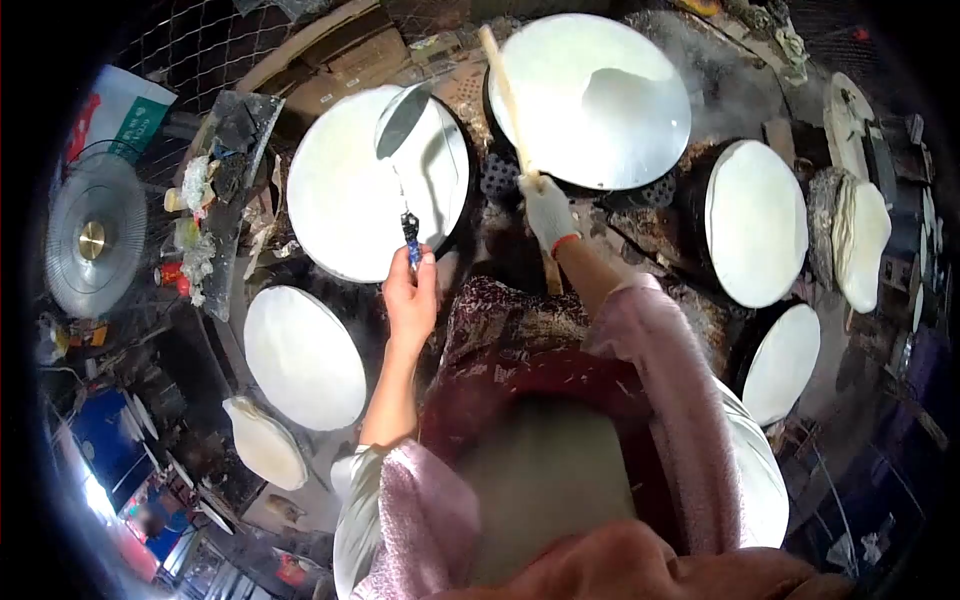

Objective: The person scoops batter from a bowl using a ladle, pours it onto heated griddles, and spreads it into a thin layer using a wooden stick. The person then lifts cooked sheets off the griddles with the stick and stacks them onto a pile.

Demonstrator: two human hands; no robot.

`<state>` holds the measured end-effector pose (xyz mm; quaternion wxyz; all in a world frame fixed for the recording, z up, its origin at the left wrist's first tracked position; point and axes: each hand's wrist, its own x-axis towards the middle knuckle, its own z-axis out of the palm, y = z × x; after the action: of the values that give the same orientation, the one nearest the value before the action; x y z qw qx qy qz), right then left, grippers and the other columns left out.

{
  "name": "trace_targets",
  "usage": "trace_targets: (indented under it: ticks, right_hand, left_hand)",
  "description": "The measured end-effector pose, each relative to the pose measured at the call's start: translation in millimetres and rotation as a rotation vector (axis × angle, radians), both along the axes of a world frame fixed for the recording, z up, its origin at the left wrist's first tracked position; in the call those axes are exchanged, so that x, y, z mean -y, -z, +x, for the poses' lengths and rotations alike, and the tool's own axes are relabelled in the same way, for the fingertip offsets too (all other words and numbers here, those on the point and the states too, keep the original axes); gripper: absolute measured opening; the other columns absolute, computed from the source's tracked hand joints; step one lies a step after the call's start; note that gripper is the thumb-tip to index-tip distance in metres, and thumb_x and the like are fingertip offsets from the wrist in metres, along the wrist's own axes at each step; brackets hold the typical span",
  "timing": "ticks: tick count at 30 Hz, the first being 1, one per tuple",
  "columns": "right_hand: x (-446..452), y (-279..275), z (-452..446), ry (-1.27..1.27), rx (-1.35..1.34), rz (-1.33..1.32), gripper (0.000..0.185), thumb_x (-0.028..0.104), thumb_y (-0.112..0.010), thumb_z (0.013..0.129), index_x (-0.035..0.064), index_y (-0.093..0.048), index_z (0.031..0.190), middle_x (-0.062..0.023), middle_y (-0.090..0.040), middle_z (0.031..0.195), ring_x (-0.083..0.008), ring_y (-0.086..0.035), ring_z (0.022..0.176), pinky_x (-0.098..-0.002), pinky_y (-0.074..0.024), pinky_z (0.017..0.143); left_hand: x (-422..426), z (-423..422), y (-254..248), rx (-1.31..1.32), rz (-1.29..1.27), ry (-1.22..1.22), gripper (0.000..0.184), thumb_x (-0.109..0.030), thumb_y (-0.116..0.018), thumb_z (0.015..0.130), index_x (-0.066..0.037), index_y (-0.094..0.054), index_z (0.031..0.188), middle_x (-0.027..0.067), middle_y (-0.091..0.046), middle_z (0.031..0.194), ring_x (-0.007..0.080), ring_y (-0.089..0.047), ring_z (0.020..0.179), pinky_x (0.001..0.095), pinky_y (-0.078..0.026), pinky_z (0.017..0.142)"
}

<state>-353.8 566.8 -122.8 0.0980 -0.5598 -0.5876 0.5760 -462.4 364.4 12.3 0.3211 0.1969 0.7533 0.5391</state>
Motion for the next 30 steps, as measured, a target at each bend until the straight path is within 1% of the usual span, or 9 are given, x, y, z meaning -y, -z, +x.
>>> trace_targets:
  ticks: [5,7,10,14,19,21,22,25,30]
  right_hand:
    - [-13,12,74,0.191,0.162,0.433,0.037,0.036,-0.053,0.092,0.0010,-0.060,0.102,-0.0162,-0.066,0.078,-0.0329,-0.064,0.072,-0.0398,-0.0500,0.067]
    - [-30,-10,87,0.401,-0.176,0.018,0.034,0.038,-0.052,0.093,0.0055,-0.059,0.088,-0.0034,-0.052,0.058,-0.0135,-0.048,0.040,-0.0300,-0.0380,0.037]
    - [-13,-56,73,0.223,-0.035,0.045,0.031,0.031,-0.055,0.094,0.0025,-0.064,0.089,-0.0046,-0.059,0.065,-0.0135,-0.053,0.056,-0.0289,-0.0445,0.054]
    - [-10,-11,90,-0.108,0.278,0.366,0.047,0.048,-0.048,0.092,0.0026,-0.058,0.099,-0.0279,-0.063,0.089,-0.0453,-0.060,0.091,-0.0525,-0.0463,0.075]
    - [-70,-22,140,0.099,0.283,0.421,0.050,0.047,-0.048,0.092,-0.0011,-0.060,0.096,-0.0233,-0.066,0.083,-0.0378,-0.065,0.080,-0.0448,-0.0502,0.069]
    - [-76,-17,142,0.165,0.098,0.015,0.048,0.047,-0.051,0.091,0.0003,-0.062,0.092,-0.0107,-0.066,0.076,-0.0154,-0.064,0.071,-0.0304,-0.0484,0.054]
    - [-72,30,147,-0.191,0.231,0.519,0.047,0.046,-0.050,0.092,0.0008,-0.061,0.094,-0.0130,-0.067,0.077,-0.0191,-0.065,0.072,-0.0329,-0.0489,0.055]
    - [-41,-7,154,-0.429,0.332,0.385,0.041,0.043,-0.044,0.096,0.0043,-0.056,0.104,-0.0257,-0.064,0.088,-0.0418,-0.062,0.083,-0.0509,-0.0480,0.065]
    - [-110,-5,195,-0.156,0.347,0.577,0.038,0.039,-0.046,0.095,0.0030,-0.059,0.096,-0.0218,-0.064,0.080,-0.0376,-0.063,0.074,-0.0452,-0.0498,0.059]
  left_hand:
    - [48,0,7,0.057,-0.103,-0.024,0.010,-0.011,-0.054,0.095,-0.002,-0.056,0.100,-0.0057,-0.046,0.059,0.0016,-0.040,0.046,0.0194,-0.030,0.041]
    - [59,4,9,0.076,-0.117,-0.043,0.011,-0.012,-0.055,0.094,-0.002,-0.057,0.098,-0.0036,-0.050,0.061,0.0035,-0.043,0.048,0.0202,-0.034,0.045]
    - [69,12,18,-0.057,-0.153,-0.075,0.011,-0.012,-0.056,0.093,-0.002,-0.058,0.098,-0.0032,-0.051,0.062,0.0037,-0.042,0.048,0.0217,-0.034,0.045]
    - [72,23,21,-0.129,-0.124,-0.048,0.011,-0.015,-0.051,0.097,-0.004,-0.052,0.099,-0.0063,-0.040,0.057,0.0024,-0.034,0.044,0.0206,-0.025,0.040]
    - [59,41,8,0.082,-0.053,-0.145,0.011,-0.013,-0.053,0.096,-0.004,-0.053,0.101,-0.0056,-0.044,0.061,0.0019,-0.038,0.045,0.0200,-0.028,0.040]
    - [52,48,6,0.078,-0.038,-0.137,0.009,-0.013,-0.053,0.096,-0.005,-0.052,0.100,-0.0051,-0.044,0.060,0.0027,-0.038,0.042,0.0199,-0.029,0.037]
    - [49,51,4,0.069,-0.052,-0.133,0.009,-0.013,-0.052,0.096,-0.005,-0.052,0.100,-0.0047,-0.044,0.059,0.0030,-0.038,0.042,0.0200,-0.029,0.036]
    - [35,64,0,0.056,-0.082,-0.121,0.008,-0.013,-0.052,0.097,-0.005,-0.051,0.099,-0.0040,-0.044,0.058,0.0037,-0.039,0.040,0.0202,-0.030,0.035]
    - [10,83,-6,0.043,-0.110,-0.119,0.010,-0.015,-0.051,0.097,-0.004,-0.051,0.097,-0.0024,-0.045,0.057,0.0054,-0.039,0.039,0.0213,-0.030,0.035]
